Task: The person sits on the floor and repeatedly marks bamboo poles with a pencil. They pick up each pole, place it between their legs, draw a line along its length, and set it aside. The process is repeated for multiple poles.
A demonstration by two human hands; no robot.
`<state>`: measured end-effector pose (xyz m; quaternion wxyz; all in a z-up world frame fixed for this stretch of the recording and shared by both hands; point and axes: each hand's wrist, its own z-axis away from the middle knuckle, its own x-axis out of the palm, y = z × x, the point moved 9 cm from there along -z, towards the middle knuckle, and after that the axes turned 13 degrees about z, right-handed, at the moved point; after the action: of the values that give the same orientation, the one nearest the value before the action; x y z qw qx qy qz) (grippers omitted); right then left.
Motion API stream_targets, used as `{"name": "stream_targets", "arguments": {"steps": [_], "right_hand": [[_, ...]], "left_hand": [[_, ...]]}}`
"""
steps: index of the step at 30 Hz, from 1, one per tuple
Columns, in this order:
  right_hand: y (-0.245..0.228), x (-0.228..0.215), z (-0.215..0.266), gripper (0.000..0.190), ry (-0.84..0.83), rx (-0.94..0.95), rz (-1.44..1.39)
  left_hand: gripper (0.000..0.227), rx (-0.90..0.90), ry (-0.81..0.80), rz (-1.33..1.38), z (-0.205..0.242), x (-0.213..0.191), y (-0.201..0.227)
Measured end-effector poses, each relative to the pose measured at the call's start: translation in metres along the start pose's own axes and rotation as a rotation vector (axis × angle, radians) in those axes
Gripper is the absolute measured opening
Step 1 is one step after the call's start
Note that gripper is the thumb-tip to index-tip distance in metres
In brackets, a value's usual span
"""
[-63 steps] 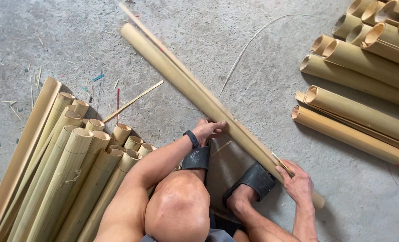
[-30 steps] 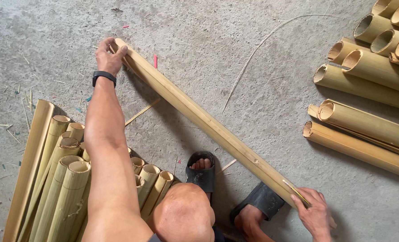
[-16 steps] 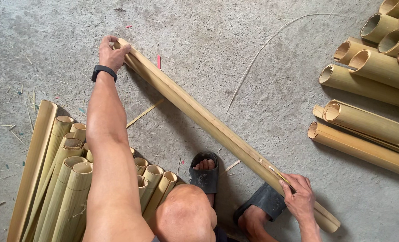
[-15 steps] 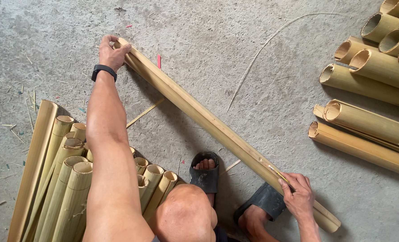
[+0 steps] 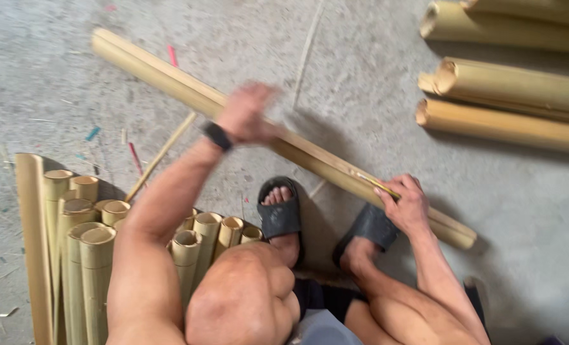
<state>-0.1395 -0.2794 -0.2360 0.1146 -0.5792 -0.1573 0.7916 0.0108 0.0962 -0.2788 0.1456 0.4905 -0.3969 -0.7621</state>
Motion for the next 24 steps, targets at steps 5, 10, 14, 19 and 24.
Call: {"name": "stream_targets", "arguments": {"steps": [5,10,14,19,24], "right_hand": [[0.001,-0.004,0.002,0.019,0.022,-0.013,-0.035],[0.004,-0.020,0.014,0.017,0.034,-0.013,-0.058],[0.037,-0.053,0.034,0.024,0.197,-0.008,-0.148],[0.125,-0.076,0.068,0.040,0.309,0.212,-1.008],[0.096,-0.037,0.066,0.036,0.020,0.232,-0.946]], "left_hand": [[0.086,0.132,-0.562,-0.342,-0.005,0.175,0.123],[0.052,0.091,-0.539,-0.452,-0.009,0.212,0.131],[0.058,0.235,-0.347,-0.575,0.006,0.180,0.123],[0.047,0.223,-0.235,-0.679,0.037,0.085,0.076],[0.062,0.162,-0.138,-0.568,0.058,0.042,0.069]]}}
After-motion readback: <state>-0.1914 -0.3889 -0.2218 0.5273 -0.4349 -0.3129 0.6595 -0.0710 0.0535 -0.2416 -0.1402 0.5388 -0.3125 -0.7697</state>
